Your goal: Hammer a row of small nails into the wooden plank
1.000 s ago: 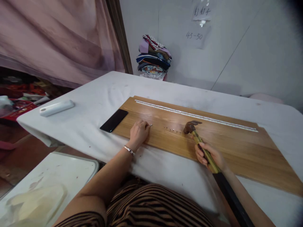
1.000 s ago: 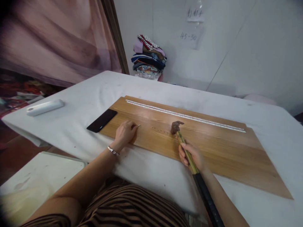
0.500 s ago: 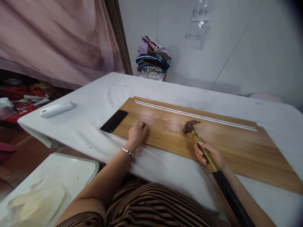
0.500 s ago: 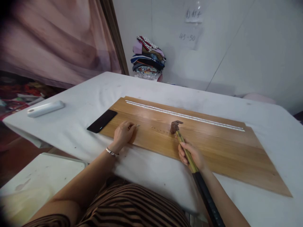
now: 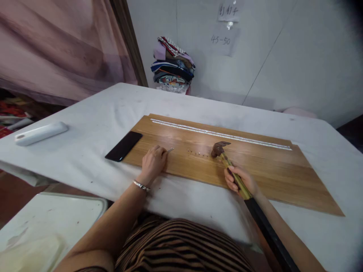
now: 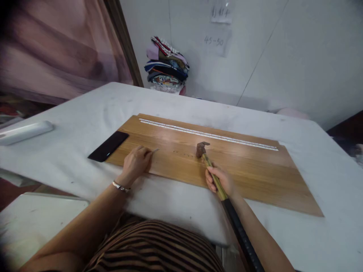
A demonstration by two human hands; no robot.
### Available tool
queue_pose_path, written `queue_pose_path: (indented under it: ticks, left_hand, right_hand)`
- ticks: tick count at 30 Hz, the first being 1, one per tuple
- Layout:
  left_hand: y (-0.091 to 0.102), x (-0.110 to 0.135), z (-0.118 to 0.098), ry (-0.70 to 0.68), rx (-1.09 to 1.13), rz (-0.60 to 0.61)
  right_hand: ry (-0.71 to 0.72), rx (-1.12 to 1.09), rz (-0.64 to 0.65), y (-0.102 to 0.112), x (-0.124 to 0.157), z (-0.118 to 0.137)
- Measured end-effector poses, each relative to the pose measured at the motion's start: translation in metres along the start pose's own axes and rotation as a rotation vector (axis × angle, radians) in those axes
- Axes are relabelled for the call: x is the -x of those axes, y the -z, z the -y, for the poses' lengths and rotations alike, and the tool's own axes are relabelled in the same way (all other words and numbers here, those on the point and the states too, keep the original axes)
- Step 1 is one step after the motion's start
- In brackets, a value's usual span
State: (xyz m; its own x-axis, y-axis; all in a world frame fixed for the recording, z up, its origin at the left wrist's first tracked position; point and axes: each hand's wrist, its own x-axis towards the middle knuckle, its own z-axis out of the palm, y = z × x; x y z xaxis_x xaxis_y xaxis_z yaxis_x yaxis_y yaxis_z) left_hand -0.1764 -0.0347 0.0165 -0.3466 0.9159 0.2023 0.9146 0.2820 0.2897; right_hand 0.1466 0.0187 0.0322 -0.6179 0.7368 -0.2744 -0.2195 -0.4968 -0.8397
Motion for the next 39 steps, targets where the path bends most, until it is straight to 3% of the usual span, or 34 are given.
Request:
queue_pose_path:
  ticks: [14, 25, 32, 39]
  left_hand:
    - [0.0, 0.0, -0.005, 0.014, -0.017, 0.024]
    - [-0.004, 0.007, 0.004, 0.036, 0.049, -0.052]
    - [-0.006, 0.007, 0.002, -0.048, 0.064, -0.008]
    - [-0.011, 0.005, 0.004, -0.034, 0.17, -0.047]
  right_hand:
    - [-0.027, 0.004, -0.018, 0.001, 0.003, -0.001]
    - [-0.023, -0.015, -0.003, 0.003, 0.003, -0.002]
    - [-0.015, -0.005, -0.008, 0.002, 0.002, -0.001]
    - [-0.012, -0.011, 0.004, 0.001, 0.0, 0.0]
